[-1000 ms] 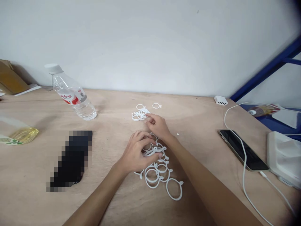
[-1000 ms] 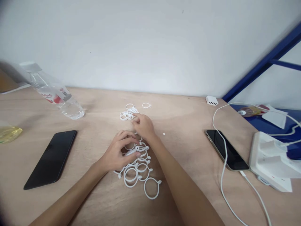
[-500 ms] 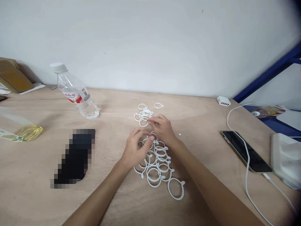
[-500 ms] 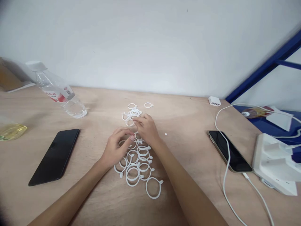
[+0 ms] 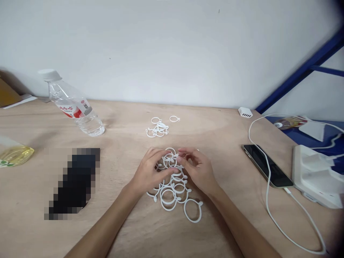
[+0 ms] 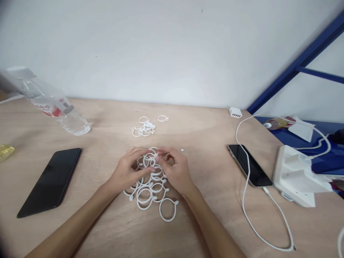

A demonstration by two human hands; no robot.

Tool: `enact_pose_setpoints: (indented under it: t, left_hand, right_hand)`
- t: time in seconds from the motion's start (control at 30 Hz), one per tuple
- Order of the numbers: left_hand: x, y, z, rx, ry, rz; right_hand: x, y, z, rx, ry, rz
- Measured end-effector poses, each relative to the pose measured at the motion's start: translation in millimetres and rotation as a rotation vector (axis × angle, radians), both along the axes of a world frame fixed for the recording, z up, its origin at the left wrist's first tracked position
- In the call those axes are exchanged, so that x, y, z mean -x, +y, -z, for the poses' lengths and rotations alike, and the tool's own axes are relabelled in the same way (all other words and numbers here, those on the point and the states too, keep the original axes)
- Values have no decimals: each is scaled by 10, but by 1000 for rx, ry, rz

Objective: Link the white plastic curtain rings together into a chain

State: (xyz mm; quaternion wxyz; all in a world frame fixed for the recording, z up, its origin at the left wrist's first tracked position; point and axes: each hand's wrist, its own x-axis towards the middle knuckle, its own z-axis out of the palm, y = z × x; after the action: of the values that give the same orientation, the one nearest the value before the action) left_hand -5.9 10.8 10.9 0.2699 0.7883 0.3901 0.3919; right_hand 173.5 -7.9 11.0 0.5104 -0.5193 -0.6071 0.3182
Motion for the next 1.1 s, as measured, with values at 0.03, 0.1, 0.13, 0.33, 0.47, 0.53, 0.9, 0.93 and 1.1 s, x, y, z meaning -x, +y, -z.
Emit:
enact_pose_setpoints:
  t: [0.03, 0.1, 0.13, 0.33, 0.47, 0.53, 0.9, 0.93, 1.1]
  left_hand:
    - [0, -4, -1, -29, 1, -4]
    - [0, -12, 1, -90, -12, -15]
    - [0, -16, 2, -118, -24, -20]
    - [6, -30, -3, -125, -49, -47]
    - [10, -25, -4, -60, -62, -49]
    - [10, -22, -2, -43, -70, -44]
    - [-25, -30, -30, -30, 83, -58]
    - [-24, -30, -34, -32, 118, -59]
    - [-5, -27, -38, -5, 197, -46]
  right_hand:
    - [-8, -8, 7, 5, 9, -12]
    - [-14, -14, 11, 11, 13, -55]
    - [-11, -14, 6, 14, 10, -86]
    - [41, -16, -50, 6, -16, -185]
    - [57, -4, -40, -31, -14, -174]
    - [54, 0, -31, -20, -7, -186]
    - [48, 350, -28, 17, -181, 39]
    - [68, 451, -11, 36, -227, 66]
    - [201, 900, 60, 138, -411, 134]
